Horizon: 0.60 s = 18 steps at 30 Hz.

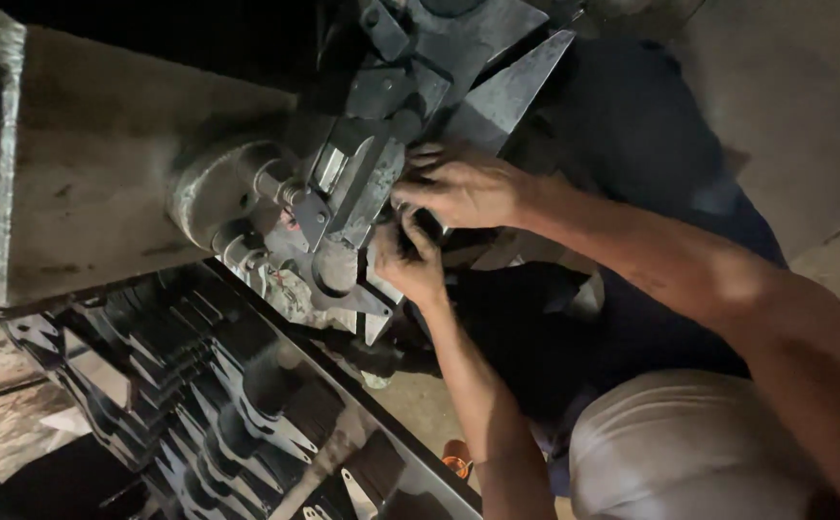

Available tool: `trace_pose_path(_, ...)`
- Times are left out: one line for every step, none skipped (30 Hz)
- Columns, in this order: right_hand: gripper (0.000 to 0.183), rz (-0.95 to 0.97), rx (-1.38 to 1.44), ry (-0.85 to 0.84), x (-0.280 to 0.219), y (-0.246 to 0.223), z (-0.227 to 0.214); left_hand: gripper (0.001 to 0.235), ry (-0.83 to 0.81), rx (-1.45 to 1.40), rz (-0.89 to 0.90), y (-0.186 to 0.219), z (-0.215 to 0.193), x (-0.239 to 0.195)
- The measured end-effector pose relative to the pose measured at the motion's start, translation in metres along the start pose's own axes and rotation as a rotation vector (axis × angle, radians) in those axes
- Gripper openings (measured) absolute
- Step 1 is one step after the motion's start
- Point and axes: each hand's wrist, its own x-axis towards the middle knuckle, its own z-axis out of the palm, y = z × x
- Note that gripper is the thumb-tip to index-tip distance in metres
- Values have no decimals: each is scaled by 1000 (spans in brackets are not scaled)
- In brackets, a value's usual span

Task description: The person places a metal plate into a machine to bend it, removes the piece, and sets it on a table. They then pick up a metal strip and use it to measure the bent piece before setting both items down.

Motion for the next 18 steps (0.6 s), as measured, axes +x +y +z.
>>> trace_pose_path(51, 2, -1, -1, -2, 1, 6, 20, -1, -2, -1, -3, 0, -2)
trace_pose_path(53, 13, 3, -24, -5, 2, 10, 20, -13, 30, -18, -6, 2, -4)
trace_pose_path(55, 25, 6, -46, -8, 4, 14, 19, -25, 62, -35, -8, 4, -5)
trace_pose_path(55, 30, 2, -45, -8, 4, 11, 19, -28, 58, -32, -8, 5, -5)
trace_pose_path(50, 66, 37, -50, -7, 4, 9, 20, -21, 68, -43, -8, 6, -6)
trace_pose_path(46, 96, 76, -55, -4, 2, 7, 20, -9, 84, -56, -8, 4, -6)
trace_pose_path(46, 94, 77, -54, -5, 2, 6, 20, -8, 86, -55, -6, 3, -6)
trace_pose_path(47, 88, 94, -16, -4, 1, 6, 21, -4, 83, -53, -4, 2, -4)
trace_pose_path(48, 81, 110, 22, -3, 1, 6, 21, -1, 81, -51, -3, 2, -3)
trace_pose_path(48, 79, 105, 25, -1, 0, 3, 21, 2, 78, -47, -1, 3, -2)
trace_pose_path(51, 47, 71, 73, 0, -1, 0, 20, 3, 58, -34, 1, 4, 0)
trace_pose_path(55, 18, 42, 120, 1, -5, -1, 21, 0, 40, -24, 3, 3, -1)
trace_pose_path(55, 20, 42, 121, 0, -4, 1, 21, -2, 40, -22, 1, 4, -2)
trace_pose_path(49, 23, 67, 143, -1, -3, 4, 20, -8, 70, -53, -1, 4, -4)
trace_pose_path(43, 26, 92, 165, -3, -3, 7, 20, -14, 99, -84, -4, 4, -6)
trace_pose_path(43, 23, 92, 164, -5, 1, 14, 20, -11, 100, -85, -3, 5, -5)
trace_pose_path(45, 138, 201, -7, -8, 4, 21, 19, -9, 83, -71, -3, 5, -5)
trace_pose_path(48, 254, 311, -180, -11, 6, 29, 19, -10, 68, -58, -3, 3, -6)
